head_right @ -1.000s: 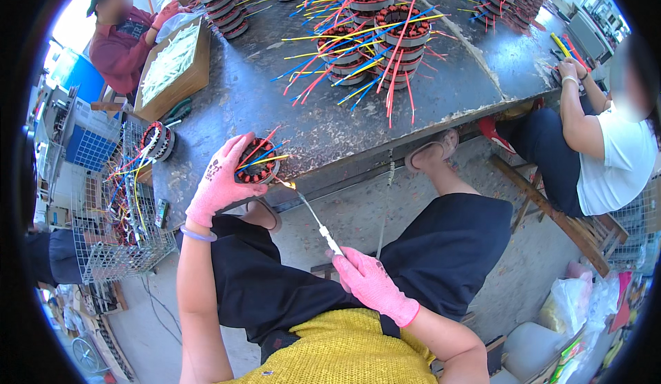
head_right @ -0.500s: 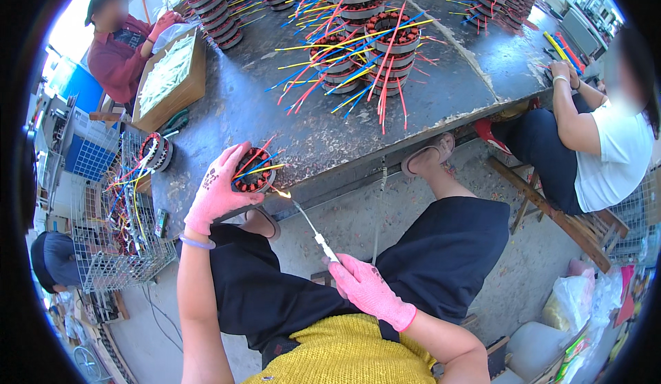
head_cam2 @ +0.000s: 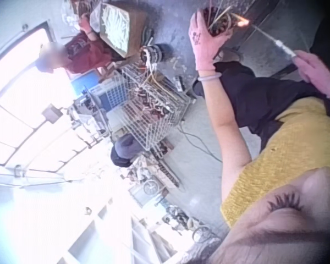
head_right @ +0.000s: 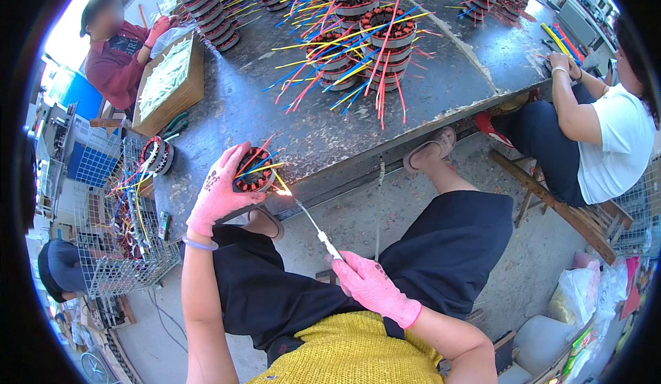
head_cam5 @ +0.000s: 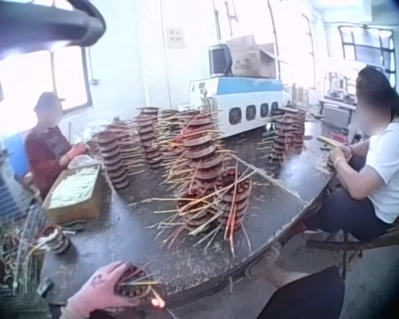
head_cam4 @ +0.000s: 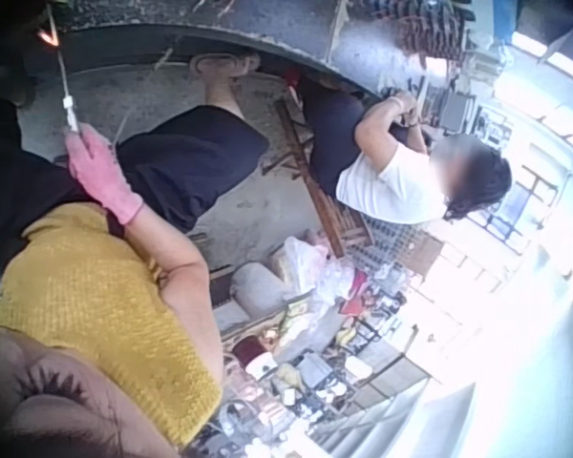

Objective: The person uses a lighter to apply heat to wires on circular stator components and kemudian moves processed components into stacks on a workbench.

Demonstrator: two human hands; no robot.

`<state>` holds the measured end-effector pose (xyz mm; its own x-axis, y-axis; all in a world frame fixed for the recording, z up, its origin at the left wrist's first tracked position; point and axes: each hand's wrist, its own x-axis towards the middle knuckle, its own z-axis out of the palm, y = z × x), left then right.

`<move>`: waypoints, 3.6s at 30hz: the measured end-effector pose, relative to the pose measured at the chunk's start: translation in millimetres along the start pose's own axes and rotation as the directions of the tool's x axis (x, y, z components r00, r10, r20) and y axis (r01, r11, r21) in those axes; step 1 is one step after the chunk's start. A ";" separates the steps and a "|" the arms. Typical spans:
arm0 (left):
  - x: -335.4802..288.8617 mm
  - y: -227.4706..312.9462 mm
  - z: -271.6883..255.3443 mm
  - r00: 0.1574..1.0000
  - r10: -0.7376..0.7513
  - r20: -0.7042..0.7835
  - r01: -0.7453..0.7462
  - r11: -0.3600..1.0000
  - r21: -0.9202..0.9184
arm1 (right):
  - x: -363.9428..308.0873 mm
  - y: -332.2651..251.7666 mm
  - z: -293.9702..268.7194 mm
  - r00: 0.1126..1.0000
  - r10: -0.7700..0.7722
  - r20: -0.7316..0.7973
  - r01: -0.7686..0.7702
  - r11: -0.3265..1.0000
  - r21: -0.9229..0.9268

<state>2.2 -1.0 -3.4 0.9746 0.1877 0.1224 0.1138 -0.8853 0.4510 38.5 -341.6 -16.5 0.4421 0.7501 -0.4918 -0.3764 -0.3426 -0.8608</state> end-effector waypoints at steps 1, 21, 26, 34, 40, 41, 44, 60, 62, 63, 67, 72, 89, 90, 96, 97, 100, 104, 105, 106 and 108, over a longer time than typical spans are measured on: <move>0.6 1.0 -0.1 1.000 -0.003 0.000 0.002 1.000 0.001 | -0.3 0.0 0.6 1.000 0.015 -0.004 -0.015 0.999 0.030; 2.4 3.7 0.7 1.000 0.010 0.003 -0.010 1.000 0.010 | 3.0 5.1 -0.3 1.000 -0.027 0.005 0.027 0.999 -0.036; 2.1 4.0 0.7 1.000 0.012 -0.002 -0.012 0.999 0.036 | 3.6 6.9 1.0 0.999 -0.035 -0.016 0.034 0.999 -0.042; 1.9 1.3 3.0 1.000 0.029 -0.012 -0.029 0.999 0.013 | 4.6 10.5 0.7 0.999 -0.040 -0.006 0.040 0.999 -0.018; 1.3 3.2 0.5 0.999 0.031 -0.009 -0.031 0.999 0.020 | 4.1 8.8 0.8 1.000 -0.017 -0.007 0.017 1.000 0.016; 1.8 3.7 0.2 0.999 0.031 -0.006 -0.031 0.999 0.023 | 3.8 8.3 0.4 1.000 -0.018 -0.007 0.018 1.000 0.009; 2.1 5.0 -0.1 1.000 0.025 0.003 -0.025 1.000 0.016 | 2.5 5.8 -1.4 1.000 -0.017 -0.001 0.017 1.000 -0.011; 0.8 4.8 0.6 1.000 0.011 -0.005 -0.011 1.000 0.012 | 6.0 8.0 1.2 0.999 -0.035 -0.008 0.034 0.999 -0.026; 1.7 5.8 1.1 1.000 0.004 -0.002 -0.004 1.000 0.021 | 5.1 7.6 1.1 0.999 -0.036 -0.006 0.036 0.999 -0.003; 2.0 6.5 1.0 1.000 0.008 -0.003 -0.008 1.000 0.018 | 4.9 7.8 1.0 0.999 -0.034 -0.005 0.034 0.999 0.007; 1.3 6.8 -0.5 1.000 0.016 -0.006 -0.016 1.000 0.013 | 3.9 5.9 0.7 1.000 -0.023 -0.005 0.023 1.000 0.009; 2.0 8.3 -0.2 1.000 0.005 -0.002 -0.005 1.000 0.021 | 3.8 5.9 0.4 1.000 -0.012 -0.015 0.012 1.000 -0.012; 0.4 6.9 0.5 1.000 0.008 -0.009 -0.008 1.000 0.015 | 3.2 6.6 0.3 1.000 -0.028 -0.005 0.028 1.000 -0.012; 0.8 6.6 1.2 1.000 0.010 -0.010 -0.010 1.000 0.012 | 3.5 8.3 0.1 1.000 -0.031 -0.007 0.031 1.000 -0.006; 1.1 5.9 0.9 1.000 0.014 -0.009 -0.013 1.000 0.009 | 3.6 5.5 1.8 1.000 -0.015 -0.004 0.015 1.000 0.003; 1.1 5.4 1.5 1.000 0.013 -0.008 -0.013 1.000 0.009 | 3.8 5.8 1.3 1.000 -0.019 -0.003 0.019 1.000 0.002; 0.4 3.0 2.1 1.000 0.013 -0.006 -0.013 1.000 0.021 | 3.5 4.0 1.0 1.000 -0.026 -0.002 0.026 0.999 -0.020; 0.9 2.6 2.9 1.000 0.023 -0.003 -0.023 1.000 0.015 | 3.9 6.3 0.3 0.999 -0.042 -0.010 0.041 0.999 -0.035; 0.8 2.5 2.7 1.000 0.022 -0.003 -0.022 1.000 0.018 | 4.2 7.5 0.5 0.999 -0.043 -0.011 0.043 0.999 -0.031; 0.7 2.2 2.7 1.000 0.022 -0.004 -0.022 1.000 0.021 | 4.6 8.9 0.7 0.999 -0.045 -0.012 0.045 0.999 -0.027; 0.7 2.4 2.4 1.000 0.019 -0.003 -0.019 1.000 0.019 | 4.5 8.5 0.8 0.999 -0.038 -0.009 0.038 0.999 -0.026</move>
<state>3.6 -4.0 -4.3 0.9760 0.1720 0.1334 0.0991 -0.8968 0.4313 36.6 -340.7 -26.0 0.4634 0.7574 -0.4601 -0.3379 -0.3289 -0.8818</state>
